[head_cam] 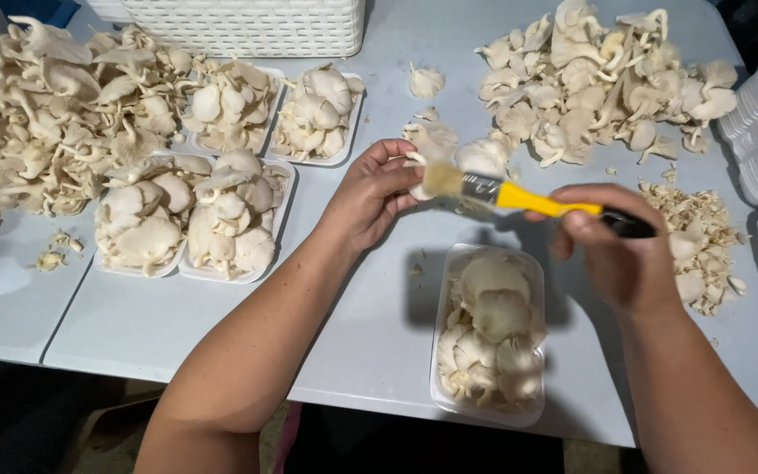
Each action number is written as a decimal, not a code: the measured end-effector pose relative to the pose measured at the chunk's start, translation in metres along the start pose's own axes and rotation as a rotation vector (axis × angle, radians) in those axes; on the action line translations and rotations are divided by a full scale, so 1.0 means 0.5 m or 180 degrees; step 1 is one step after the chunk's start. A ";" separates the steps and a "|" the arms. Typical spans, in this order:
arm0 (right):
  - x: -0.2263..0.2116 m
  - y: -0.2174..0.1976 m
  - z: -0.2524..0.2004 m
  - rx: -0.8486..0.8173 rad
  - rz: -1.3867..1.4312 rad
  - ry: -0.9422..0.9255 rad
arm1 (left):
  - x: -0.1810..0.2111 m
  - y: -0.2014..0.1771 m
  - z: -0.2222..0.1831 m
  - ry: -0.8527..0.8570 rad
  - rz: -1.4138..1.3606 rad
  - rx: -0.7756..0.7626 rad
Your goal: Cleaning oyster mushrooms with a brush and arranging them into plastic trays for packaging.
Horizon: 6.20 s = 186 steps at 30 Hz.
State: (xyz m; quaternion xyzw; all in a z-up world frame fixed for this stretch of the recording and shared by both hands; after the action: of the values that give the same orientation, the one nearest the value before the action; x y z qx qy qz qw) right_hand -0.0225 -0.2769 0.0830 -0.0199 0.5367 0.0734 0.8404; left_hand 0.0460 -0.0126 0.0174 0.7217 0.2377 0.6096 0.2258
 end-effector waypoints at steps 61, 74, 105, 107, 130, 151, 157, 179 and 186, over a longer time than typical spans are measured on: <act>-0.071 -0.023 0.005 0.1075 -0.1744 -0.0221 | -0.031 0.264 -0.330 0.2389 0.3716 -0.2545; -0.076 -0.012 0.003 0.1007 -0.1719 -0.0237 | -0.015 0.267 -0.331 0.3550 0.3992 -0.2263; -0.070 -0.002 0.002 0.0721 -0.1639 -0.0362 | 0.103 -0.020 -0.061 -0.0142 0.5202 -0.0210; -0.067 -0.002 0.001 0.0692 -0.1613 -0.0388 | 0.107 -0.015 -0.070 -0.0261 0.4968 -0.0096; -0.052 -0.030 0.009 0.0965 -0.1820 -0.0780 | 0.128 -0.019 0.069 0.2014 0.4530 0.0343; -0.101 0.015 0.006 0.0834 -0.1968 -0.1866 | 0.018 0.041 0.373 0.1559 0.5962 0.0382; -0.067 -0.027 0.026 0.1102 -0.0872 -0.0830 | 0.040 0.132 0.205 0.1823 0.4665 -0.0354; -0.063 -0.058 0.028 0.0886 -0.1052 -0.0685 | 0.078 0.150 -0.283 0.2192 0.3697 -0.0452; -0.069 -0.026 0.021 0.0755 -0.1201 -0.0747 | 0.011 0.231 -0.535 0.3048 0.4012 -0.1303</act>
State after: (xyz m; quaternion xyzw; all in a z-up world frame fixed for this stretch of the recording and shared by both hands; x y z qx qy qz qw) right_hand -0.0256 -0.2922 0.1182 -0.0124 0.4271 -0.1464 0.8922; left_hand -0.2093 -0.0903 0.1342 0.3257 -0.2581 0.8957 -0.1581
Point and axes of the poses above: each hand's wrist, its own z-axis towards the middle knuckle, its own y-axis out of the palm, x = y × z, the point moved 9 cm from there along z, towards the middle knuckle, and after that the axes turned 10 degrees about x, right-handed, at the moved point
